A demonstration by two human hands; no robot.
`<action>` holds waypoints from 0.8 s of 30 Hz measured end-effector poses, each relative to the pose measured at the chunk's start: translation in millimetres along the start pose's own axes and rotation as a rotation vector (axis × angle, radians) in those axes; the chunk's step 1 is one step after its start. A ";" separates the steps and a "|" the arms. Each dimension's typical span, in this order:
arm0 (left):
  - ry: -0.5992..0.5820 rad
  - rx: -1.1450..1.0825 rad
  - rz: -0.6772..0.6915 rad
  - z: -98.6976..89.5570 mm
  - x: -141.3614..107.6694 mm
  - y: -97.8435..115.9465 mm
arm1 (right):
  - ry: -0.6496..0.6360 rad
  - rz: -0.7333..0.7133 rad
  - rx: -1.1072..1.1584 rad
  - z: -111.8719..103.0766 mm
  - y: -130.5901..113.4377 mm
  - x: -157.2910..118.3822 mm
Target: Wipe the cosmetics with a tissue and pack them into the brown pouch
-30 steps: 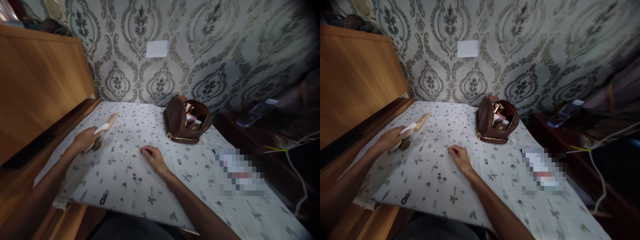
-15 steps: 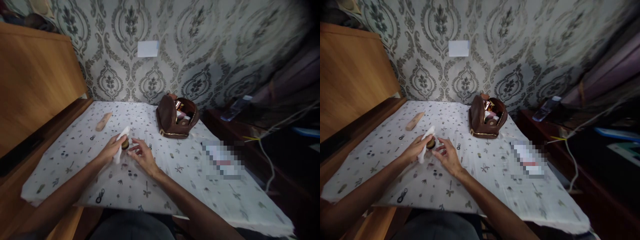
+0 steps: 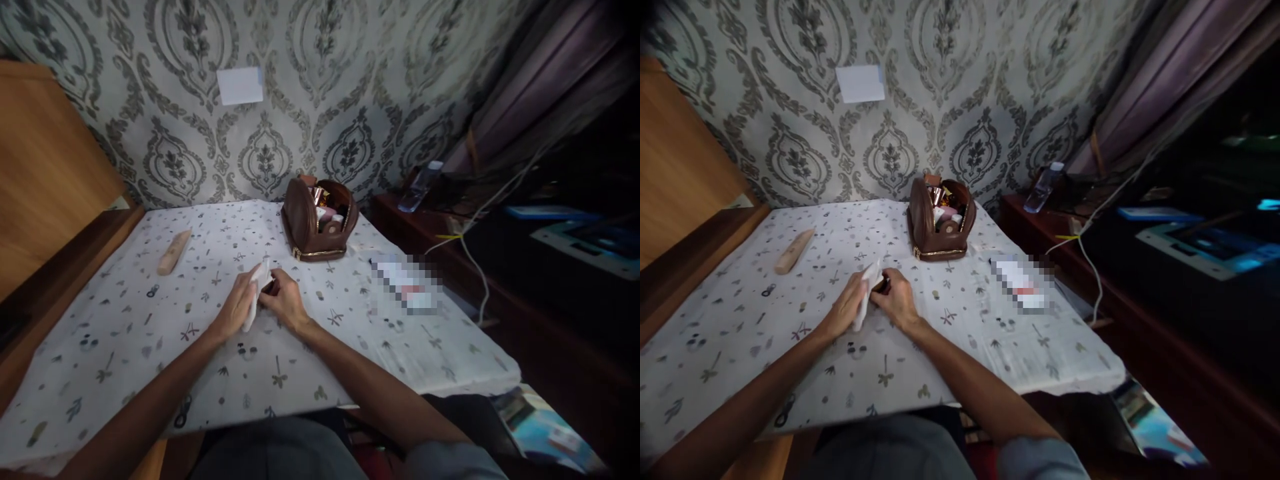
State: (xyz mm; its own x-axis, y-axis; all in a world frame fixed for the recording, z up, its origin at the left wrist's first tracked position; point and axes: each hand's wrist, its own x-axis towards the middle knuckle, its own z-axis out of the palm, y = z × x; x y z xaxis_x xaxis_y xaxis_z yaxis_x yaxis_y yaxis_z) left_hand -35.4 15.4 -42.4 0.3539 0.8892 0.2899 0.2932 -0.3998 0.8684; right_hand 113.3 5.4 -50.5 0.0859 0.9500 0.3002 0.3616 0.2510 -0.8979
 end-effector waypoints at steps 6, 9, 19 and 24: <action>-0.066 0.133 0.082 6.5 -3.9 4.0 | -0.096 -0.136 -0.122 0.8 -0.1 -8.1; -0.003 0.112 0.022 4.8 -3.2 9.9 | -0.138 -0.175 -0.063 1.1 -2.5 -9.5; 0.160 -0.061 -0.127 -9.5 3.6 22.4 | -0.198 0.028 0.348 4.0 -5.1 -7.8; 0.182 -0.130 -0.099 -9.8 3.6 16.3 | -0.108 0.141 0.516 6.3 -1.8 -2.8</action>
State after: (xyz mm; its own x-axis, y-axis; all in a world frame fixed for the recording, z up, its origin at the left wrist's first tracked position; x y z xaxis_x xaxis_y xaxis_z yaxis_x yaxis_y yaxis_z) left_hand -38.1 14.3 -23.2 0.1602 0.9527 0.2584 0.1974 -0.2874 0.9372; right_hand 106.6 3.4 -51.8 -0.0054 0.9878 0.1555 -0.1519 0.1529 -0.9765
